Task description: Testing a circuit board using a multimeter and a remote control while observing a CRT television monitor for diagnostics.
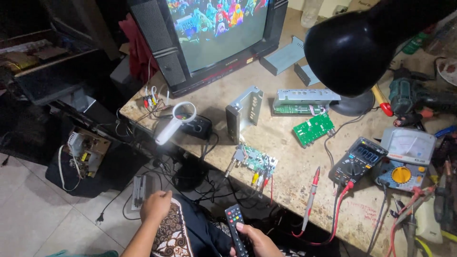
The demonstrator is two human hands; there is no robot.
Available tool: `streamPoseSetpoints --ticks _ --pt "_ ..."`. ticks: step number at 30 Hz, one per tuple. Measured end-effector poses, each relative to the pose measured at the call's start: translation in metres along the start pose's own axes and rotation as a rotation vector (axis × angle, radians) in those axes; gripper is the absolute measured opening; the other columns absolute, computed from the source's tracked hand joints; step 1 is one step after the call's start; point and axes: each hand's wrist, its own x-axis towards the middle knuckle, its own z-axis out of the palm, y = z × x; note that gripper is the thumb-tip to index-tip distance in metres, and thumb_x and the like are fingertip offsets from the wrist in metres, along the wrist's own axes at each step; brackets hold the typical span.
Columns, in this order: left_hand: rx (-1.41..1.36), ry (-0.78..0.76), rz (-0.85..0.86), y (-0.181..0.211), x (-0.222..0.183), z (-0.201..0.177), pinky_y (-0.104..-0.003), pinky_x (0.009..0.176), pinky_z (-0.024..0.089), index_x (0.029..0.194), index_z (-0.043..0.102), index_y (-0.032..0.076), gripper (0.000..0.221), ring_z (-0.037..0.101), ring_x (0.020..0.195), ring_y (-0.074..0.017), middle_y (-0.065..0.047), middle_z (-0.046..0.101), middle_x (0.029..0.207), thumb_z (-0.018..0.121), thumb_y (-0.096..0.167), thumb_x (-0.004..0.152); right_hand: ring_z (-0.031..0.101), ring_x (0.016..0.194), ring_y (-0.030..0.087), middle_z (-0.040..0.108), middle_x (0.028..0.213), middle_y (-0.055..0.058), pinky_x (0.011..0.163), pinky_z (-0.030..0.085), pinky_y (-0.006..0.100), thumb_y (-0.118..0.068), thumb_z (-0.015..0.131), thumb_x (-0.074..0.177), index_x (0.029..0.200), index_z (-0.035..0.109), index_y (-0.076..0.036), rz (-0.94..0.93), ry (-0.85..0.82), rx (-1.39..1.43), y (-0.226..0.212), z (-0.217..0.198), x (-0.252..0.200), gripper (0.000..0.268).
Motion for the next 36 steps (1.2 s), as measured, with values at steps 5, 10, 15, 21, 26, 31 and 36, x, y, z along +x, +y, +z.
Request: streamPoseSetpoints --ticks 5,10,15,21,26,31,36 --pt "0.024 -0.034 -0.018 -0.001 0.005 0.002 -0.026 0.062 0.043 0.124 0.072 0.027 0.052 0.061 0.068 -0.0147 0.003 0.074 0.091 0.033 0.055 0.104 0.065 0.060 0.033 0.069 0.075 0.025 0.063 0.054 0.037 -0.029 0.062 0.104 0.104 0.064 0.005 -0.038 -0.014 0.008 0.002 -0.002 0.007 0.035" --pt "-0.004 -0.011 -0.014 -0.003 0.011 0.005 -0.038 0.081 0.052 0.122 0.073 0.026 0.051 0.070 0.097 -0.0254 -0.003 0.076 0.111 0.035 0.052 0.101 0.063 0.057 0.033 0.066 0.075 0.026 0.059 0.054 0.038 -0.028 0.060 0.104 0.106 0.063 0.005 -0.071 -0.038 -0.001 0.002 0.002 -0.001 0.034" --pt "-0.026 0.006 0.014 -0.006 0.015 0.009 -0.041 0.086 0.053 0.124 0.073 0.024 0.052 0.069 0.105 -0.0289 -0.006 0.075 0.118 0.035 0.052 0.100 0.061 0.058 0.032 0.063 0.077 0.025 0.059 0.055 0.039 -0.030 0.062 0.104 0.109 0.060 0.004 -0.058 -0.057 0.016 0.001 0.004 -0.006 0.034" --pt "-0.025 0.010 0.009 -0.007 0.018 0.010 -0.043 0.089 0.053 0.127 0.072 0.024 0.053 0.069 0.109 -0.0303 -0.005 0.074 0.124 0.037 0.052 0.100 0.064 0.062 0.034 0.065 0.078 0.026 0.063 0.055 0.040 -0.033 0.062 0.104 0.099 0.059 0.000 -0.013 -0.044 0.015 0.004 0.001 -0.003 0.033" --pt "-0.033 0.000 0.001 -0.003 0.009 0.005 -0.041 0.085 0.053 0.125 0.073 0.024 0.052 0.070 0.104 -0.0289 -0.005 0.075 0.120 0.036 0.052 0.101 0.065 0.061 0.033 0.069 0.078 0.026 0.060 0.056 0.039 -0.033 0.061 0.103 0.103 0.062 0.006 -0.024 -0.028 -0.024 0.004 -0.005 0.004 0.039" --pt "-0.027 0.016 0.020 -0.003 0.009 0.007 -0.042 0.084 0.053 0.125 0.072 0.021 0.052 0.070 0.104 -0.0298 -0.007 0.075 0.117 0.038 0.052 0.102 0.063 0.056 0.032 0.066 0.073 0.025 0.057 0.056 0.039 -0.032 0.062 0.101 0.103 0.058 0.001 -0.111 -0.055 -0.048 0.009 -0.002 0.002 0.034" --pt "-0.051 0.018 0.018 -0.001 0.008 0.008 -0.045 0.089 0.052 0.123 0.073 0.020 0.050 0.069 0.108 -0.0318 -0.007 0.075 0.121 0.040 0.051 0.102 0.064 0.056 0.031 0.067 0.073 0.025 0.057 0.057 0.037 -0.032 0.061 0.102 0.098 0.058 -0.002 -0.172 0.006 -0.100 0.011 0.005 -0.009 0.031"
